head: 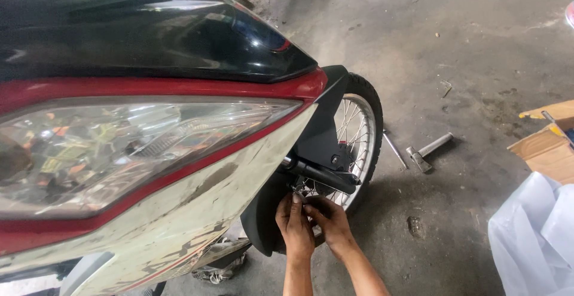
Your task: Installing a front fender on a motorcycle using hand tools.
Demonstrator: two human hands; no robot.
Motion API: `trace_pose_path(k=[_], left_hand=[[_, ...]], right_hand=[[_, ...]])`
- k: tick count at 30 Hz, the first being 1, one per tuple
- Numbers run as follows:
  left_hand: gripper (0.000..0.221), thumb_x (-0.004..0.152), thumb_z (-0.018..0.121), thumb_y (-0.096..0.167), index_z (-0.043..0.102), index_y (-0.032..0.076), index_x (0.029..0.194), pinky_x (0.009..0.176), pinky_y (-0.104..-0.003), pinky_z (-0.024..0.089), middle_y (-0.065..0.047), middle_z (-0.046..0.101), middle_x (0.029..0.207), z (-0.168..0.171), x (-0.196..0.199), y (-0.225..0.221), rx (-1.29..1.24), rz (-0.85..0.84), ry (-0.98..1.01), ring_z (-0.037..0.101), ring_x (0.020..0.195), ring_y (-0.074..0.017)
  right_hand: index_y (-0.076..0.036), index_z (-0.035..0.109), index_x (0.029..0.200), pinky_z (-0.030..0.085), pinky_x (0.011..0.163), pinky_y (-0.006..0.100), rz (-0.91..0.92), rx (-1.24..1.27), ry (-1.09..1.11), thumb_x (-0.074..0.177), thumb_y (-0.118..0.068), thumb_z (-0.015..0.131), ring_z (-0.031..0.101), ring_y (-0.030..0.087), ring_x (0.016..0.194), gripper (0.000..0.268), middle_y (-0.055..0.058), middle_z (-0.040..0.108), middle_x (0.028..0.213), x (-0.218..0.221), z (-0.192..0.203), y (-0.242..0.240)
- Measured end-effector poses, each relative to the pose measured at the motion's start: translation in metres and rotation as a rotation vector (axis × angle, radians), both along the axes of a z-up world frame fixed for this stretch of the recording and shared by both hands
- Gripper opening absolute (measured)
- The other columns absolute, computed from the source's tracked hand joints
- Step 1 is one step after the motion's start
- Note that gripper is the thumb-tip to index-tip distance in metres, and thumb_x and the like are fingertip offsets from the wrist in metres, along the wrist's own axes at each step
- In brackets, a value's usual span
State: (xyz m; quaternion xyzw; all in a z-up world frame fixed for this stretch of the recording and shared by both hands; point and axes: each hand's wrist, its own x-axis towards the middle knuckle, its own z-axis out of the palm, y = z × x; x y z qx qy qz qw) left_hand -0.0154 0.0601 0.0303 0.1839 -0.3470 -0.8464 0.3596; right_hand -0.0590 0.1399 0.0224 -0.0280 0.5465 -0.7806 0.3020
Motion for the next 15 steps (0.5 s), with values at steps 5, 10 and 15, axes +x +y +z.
trace_pose_path(k=[5, 10, 15], left_hand=[[0.033, 0.094, 0.059, 0.007, 0.063, 0.0, 0.125, 0.078, -0.026, 0.049, -0.005, 0.068, 0.111, 0.0, -0.001, -0.005, -0.129, -0.049, -0.108, 0.062, 0.094, -0.0115], [0.034, 0.098, 0.059, 0.003, 0.06, -0.01, 0.129, 0.104, -0.035, 0.045, -0.014, 0.064, 0.129, -0.003, -0.005, -0.003, -0.198, -0.038, 0.108, 0.06, 0.119, -0.0204], [0.036, 0.096, 0.056, 0.005, 0.059, -0.008, 0.13, 0.114, -0.041, 0.041, -0.014, 0.063, 0.134, 0.024, -0.008, 0.001, -0.214, -0.018, 0.165, 0.057, 0.128, -0.0231]], right_hand=[[-0.002, 0.071, 0.113, 0.059, 0.072, 0.029, 0.121, 0.056, 0.267, 0.092, -0.015, 0.067, 0.07, 0.014, 0.086, 0.025, 0.003, 0.074, 0.098, -0.012, 0.0, 0.003], [0.002, 0.072, 0.11, 0.052, 0.06, 0.034, 0.043, -0.047, -0.079, 0.093, -0.014, 0.07, 0.062, 0.018, 0.068, 0.024, 0.009, 0.07, 0.085, -0.025, -0.035, 0.006], [-0.002, 0.067, 0.107, 0.053, 0.068, 0.03, -0.163, -0.342, -0.506, 0.097, -0.013, 0.068, 0.062, 0.018, 0.076, 0.015, 0.005, 0.067, 0.087, -0.031, -0.035, -0.009]])
